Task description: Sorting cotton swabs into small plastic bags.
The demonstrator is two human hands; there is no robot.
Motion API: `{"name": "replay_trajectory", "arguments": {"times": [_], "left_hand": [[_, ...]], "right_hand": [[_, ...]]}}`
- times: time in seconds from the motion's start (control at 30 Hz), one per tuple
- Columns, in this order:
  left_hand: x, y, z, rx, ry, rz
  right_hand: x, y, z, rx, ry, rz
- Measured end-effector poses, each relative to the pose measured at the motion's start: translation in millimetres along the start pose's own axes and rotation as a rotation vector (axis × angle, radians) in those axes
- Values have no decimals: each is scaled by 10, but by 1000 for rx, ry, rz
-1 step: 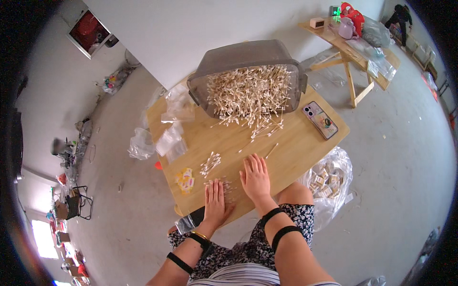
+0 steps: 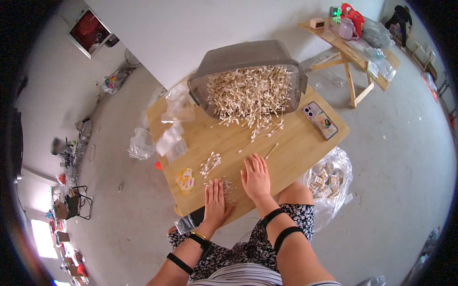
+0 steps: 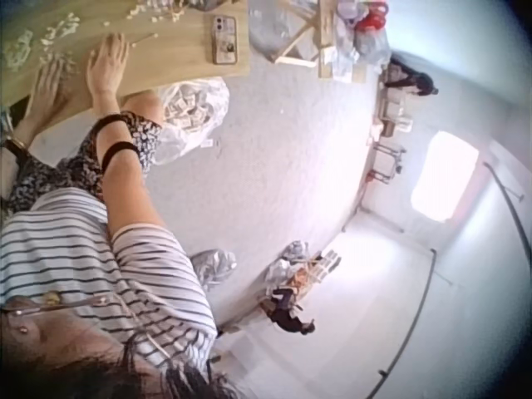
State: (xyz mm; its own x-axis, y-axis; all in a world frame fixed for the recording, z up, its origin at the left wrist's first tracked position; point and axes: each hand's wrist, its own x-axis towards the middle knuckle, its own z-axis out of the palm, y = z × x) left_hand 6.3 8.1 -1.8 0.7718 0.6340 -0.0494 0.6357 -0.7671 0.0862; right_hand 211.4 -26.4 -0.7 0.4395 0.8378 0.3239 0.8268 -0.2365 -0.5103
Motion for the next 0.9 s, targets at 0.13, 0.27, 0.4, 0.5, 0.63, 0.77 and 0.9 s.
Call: {"name": "replay_trajectory", "arguments": {"times": [0.13, 0.27, 0.4, 0.5, 0.63, 0.77, 0.9], "left_hand": [[-63, 8, -41, -59, -17, -6], [-74, -24, -14, -69, 31, 23], [-96, -149, 83, -256, 80, -15], [-111, -268, 45, -229, 178, 20], [40, -351, -97, -184, 84, -43], [109, -357, -51, -106, 1, -40], [34, -245, 68, -170, 83, -48]], "right_hand": [[-33, -127, 15, 338, 2, 88], [-145, -576, 229, 689, -140, 101], [-239, -834, 315, 830, -172, 11], [-198, -682, 232, 736, -145, 65], [-158, -290, 91, 301, -30, 36], [-220, -184, 123, 46, -55, -40], [-222, -202, 119, -47, -96, -63]]}}
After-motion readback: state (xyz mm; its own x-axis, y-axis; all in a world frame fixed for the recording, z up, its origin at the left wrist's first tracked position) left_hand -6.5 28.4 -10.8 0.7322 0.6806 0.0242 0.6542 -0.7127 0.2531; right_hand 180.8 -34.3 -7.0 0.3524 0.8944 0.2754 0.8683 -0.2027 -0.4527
